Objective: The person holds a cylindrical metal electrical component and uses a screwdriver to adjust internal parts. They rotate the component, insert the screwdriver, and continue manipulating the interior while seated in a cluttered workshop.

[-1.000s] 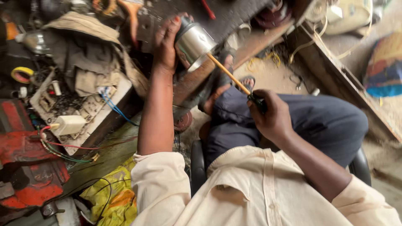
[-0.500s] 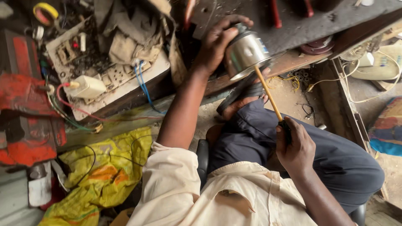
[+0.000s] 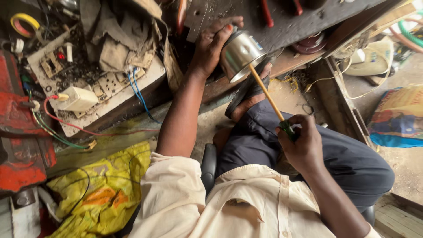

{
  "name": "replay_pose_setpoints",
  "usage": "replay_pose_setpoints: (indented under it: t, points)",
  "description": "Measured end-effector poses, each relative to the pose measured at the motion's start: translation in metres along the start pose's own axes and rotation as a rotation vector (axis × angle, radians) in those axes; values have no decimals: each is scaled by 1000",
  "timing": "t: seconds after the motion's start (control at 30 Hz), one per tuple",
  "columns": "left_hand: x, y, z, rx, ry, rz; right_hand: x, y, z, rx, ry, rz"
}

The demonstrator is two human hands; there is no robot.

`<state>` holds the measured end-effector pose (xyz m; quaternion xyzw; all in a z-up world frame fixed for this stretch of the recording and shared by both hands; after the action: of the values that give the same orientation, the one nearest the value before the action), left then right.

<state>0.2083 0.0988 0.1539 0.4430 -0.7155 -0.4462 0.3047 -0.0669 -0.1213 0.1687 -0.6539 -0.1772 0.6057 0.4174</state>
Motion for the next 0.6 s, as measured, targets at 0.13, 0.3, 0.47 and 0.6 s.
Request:
replay_pose_setpoints:
  t: [0.13, 0.3, 0.47, 0.6]
  points:
    - [1, 0, 1, -19, -8, 73, -1, -13, 11, -290, 153, 92]
    - [2, -8, -1, -27, 20, 77, 5, -21, 16, -543, 361, 317]
    - [4, -10, -3, -19, 14, 129, 20, 8, 14, -113, 166, -35]
    - [2, 6, -2, 21, -2, 18, 21, 28, 2, 16, -18, -341]
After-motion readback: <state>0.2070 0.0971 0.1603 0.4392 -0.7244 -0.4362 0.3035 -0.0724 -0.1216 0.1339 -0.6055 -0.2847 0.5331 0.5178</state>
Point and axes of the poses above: each hand's wrist, its own z-axis away from the middle knuckle, its own x-axis out of the palm, y = z × x, the point moved 2 cm from there along -z, towards the middle knuckle, and after that the axes turned 1 degree about -x, right-handed, at the moved point
